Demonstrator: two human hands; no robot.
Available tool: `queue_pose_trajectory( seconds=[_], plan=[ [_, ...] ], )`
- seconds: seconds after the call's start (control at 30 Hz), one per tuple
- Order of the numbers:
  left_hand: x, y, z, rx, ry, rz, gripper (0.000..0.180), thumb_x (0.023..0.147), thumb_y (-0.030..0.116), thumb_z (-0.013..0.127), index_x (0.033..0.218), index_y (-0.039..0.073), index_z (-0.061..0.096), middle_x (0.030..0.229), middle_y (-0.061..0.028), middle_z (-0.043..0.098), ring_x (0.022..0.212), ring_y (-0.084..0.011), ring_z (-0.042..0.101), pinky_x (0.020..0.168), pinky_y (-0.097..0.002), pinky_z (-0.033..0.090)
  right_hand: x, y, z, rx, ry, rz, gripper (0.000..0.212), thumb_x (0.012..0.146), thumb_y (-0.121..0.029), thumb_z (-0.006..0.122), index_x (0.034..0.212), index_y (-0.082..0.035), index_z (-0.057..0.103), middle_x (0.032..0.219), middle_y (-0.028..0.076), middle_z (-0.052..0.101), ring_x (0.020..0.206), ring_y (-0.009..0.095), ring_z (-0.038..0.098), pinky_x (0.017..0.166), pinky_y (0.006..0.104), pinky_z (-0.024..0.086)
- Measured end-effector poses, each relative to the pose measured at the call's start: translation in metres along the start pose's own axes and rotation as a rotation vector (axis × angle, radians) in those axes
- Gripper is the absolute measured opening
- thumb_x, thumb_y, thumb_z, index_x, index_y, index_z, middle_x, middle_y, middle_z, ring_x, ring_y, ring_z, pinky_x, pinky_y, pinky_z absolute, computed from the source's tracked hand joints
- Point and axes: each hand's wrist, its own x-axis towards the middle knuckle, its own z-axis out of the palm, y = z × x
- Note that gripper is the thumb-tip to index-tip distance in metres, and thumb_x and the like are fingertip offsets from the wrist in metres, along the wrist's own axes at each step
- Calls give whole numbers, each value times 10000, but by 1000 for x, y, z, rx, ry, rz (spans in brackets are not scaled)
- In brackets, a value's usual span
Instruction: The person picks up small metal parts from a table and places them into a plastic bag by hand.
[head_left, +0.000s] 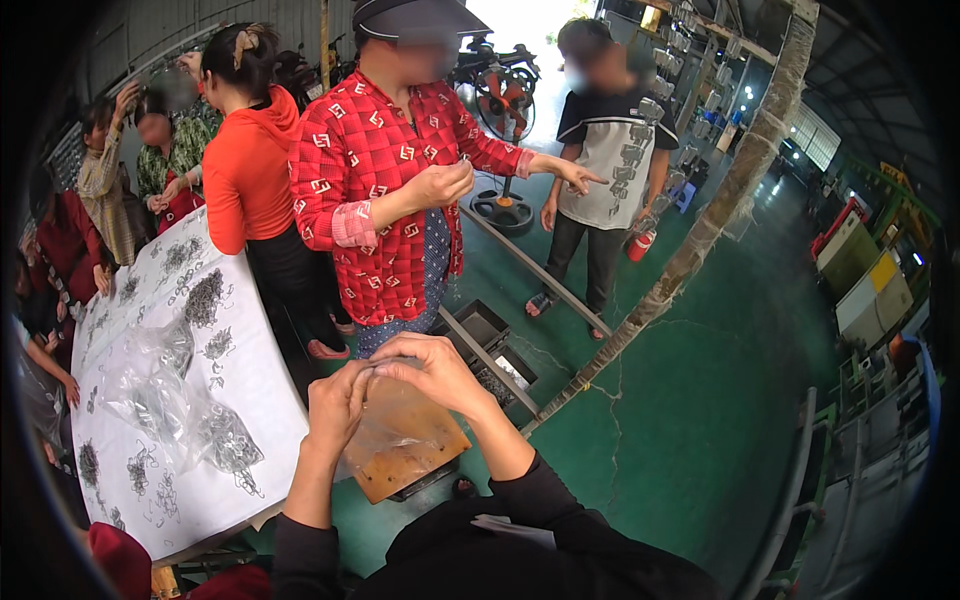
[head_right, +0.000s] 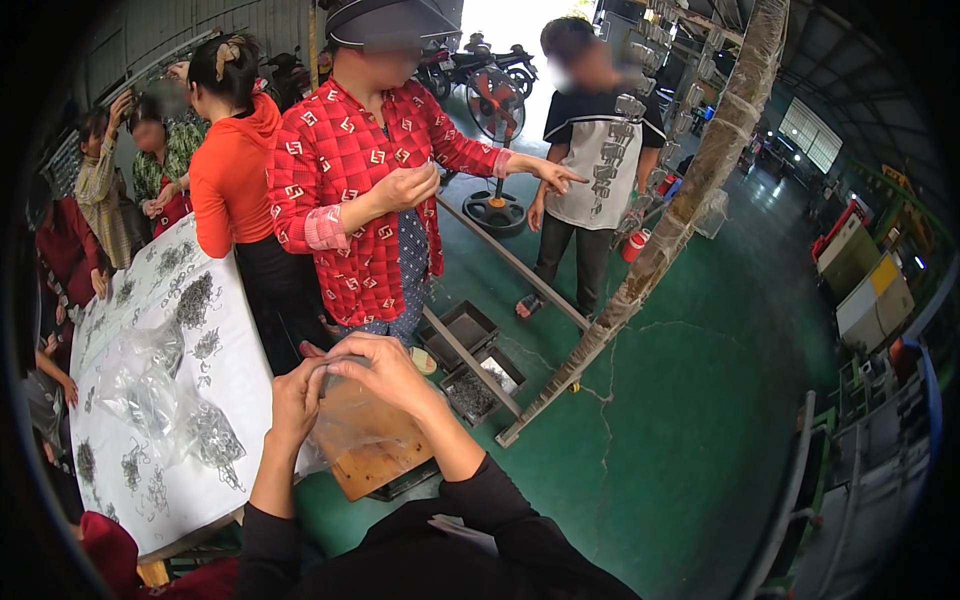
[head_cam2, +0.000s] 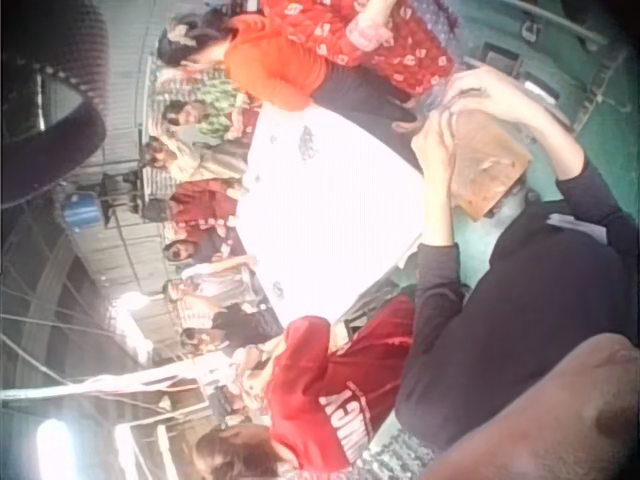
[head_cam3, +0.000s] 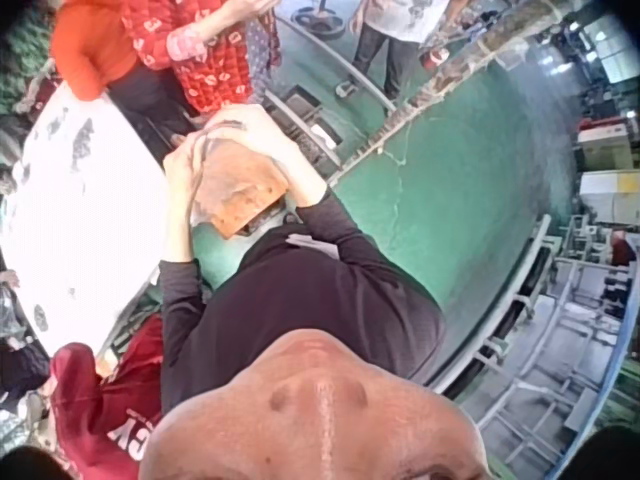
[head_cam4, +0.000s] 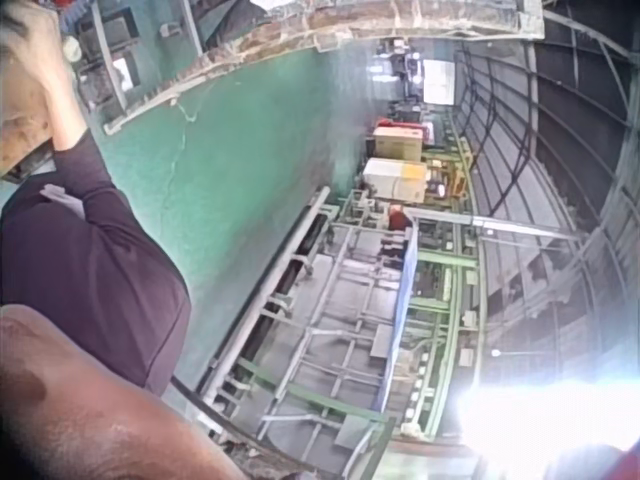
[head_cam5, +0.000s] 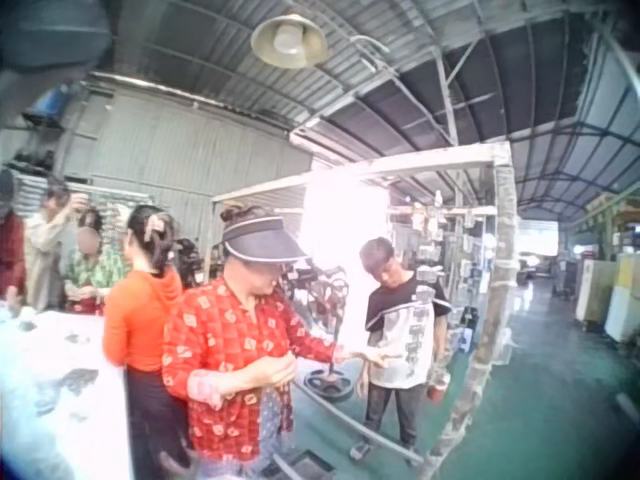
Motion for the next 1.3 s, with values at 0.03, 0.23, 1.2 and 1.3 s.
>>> queue_pose_trajectory(
  seconds=[0.03, 0.23, 1.2, 1.3],
  plan=[
    [0, 0, -1, -1, -6, 1, 73, 821, 94, 542, 839, 46, 595, 609, -116, 556, 492, -238, 561, 463, -307, 431, 0, 1, -1, 20, -23, 39, 174, 773, -104, 609, 921, -14, 621, 879, 92, 621, 830, 202, 593, 746, 298, 453],
    [-2, 12, -9, -51, -62, -52, 75, 813, 102, 552, 818, 40, 595, 599, -117, 552, 494, -255, 556, 464, -317, 428, -3, 3, 5, 22, 71, -78, 108, 776, -88, 599, 843, -7, 626, 786, 84, 625, 743, 188, 604, 679, 281, 462],
    [-65, -24, 79, -735, 543, -675, 256, 906, 227, 467, 927, 4, 592, 846, -39, 604, 765, -94, 564, 685, -245, 463, -37, 52, -115, 276, 566, 215, 155, 849, -122, 533, 829, 26, 575, 644, 59, 621, 592, 117, 610, 561, 232, 456],
    [-62, -23, 75, -760, 598, -631, 294, 920, 259, 431, 909, 12, 591, 861, -49, 606, 774, -111, 571, 662, -264, 472, -41, 67, -122, 461, 558, 240, 144, 849, -111, 532, 840, 25, 579, 662, 46, 621, 581, 112, 601, 563, 230, 455]
  ],
)
